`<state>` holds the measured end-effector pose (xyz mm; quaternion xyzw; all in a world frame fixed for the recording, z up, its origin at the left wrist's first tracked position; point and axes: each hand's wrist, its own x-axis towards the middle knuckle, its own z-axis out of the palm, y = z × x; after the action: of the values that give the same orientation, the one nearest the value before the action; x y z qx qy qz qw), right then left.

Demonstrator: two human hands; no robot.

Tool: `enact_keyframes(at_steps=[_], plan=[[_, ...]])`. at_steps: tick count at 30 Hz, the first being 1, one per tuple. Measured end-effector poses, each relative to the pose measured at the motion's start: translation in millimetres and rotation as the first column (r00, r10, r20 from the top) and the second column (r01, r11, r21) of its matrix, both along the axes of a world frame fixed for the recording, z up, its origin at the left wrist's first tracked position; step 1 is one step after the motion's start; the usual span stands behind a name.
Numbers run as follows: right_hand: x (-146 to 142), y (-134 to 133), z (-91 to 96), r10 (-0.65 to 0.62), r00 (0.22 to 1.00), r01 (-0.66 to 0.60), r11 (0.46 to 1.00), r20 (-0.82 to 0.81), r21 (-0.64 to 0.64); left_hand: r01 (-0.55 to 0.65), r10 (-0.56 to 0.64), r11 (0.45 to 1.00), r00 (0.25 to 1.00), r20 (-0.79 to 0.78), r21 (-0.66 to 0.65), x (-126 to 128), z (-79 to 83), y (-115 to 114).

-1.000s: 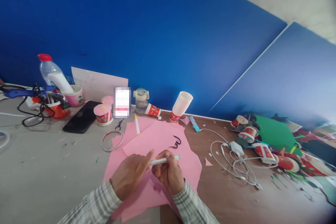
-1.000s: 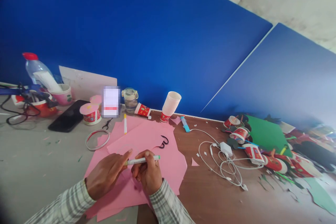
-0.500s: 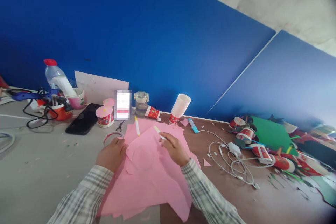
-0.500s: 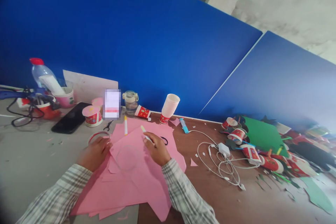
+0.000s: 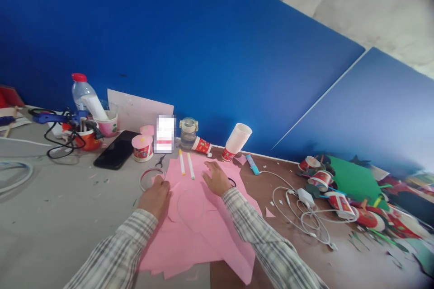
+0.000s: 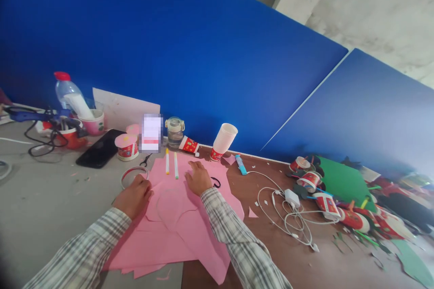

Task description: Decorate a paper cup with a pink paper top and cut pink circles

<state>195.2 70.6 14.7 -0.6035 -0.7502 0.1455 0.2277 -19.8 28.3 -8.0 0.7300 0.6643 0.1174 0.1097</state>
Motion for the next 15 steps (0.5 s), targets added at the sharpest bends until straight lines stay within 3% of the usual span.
enact_keyframes(at_steps=[8,15], plan=[[74,-46,-6.9,-0.292,0.935,0.292,0.956,0.203,0.031,-0.055,0.025,0.99,0.975,0.219,0.131,-8,4.0,6],[74,-52,-9.6,-0.279,0.909,0.296,0.955,0.309,-0.01,-0.194,0.099,0.965,0.893,0.438,0.177,-18,5.3,15]])
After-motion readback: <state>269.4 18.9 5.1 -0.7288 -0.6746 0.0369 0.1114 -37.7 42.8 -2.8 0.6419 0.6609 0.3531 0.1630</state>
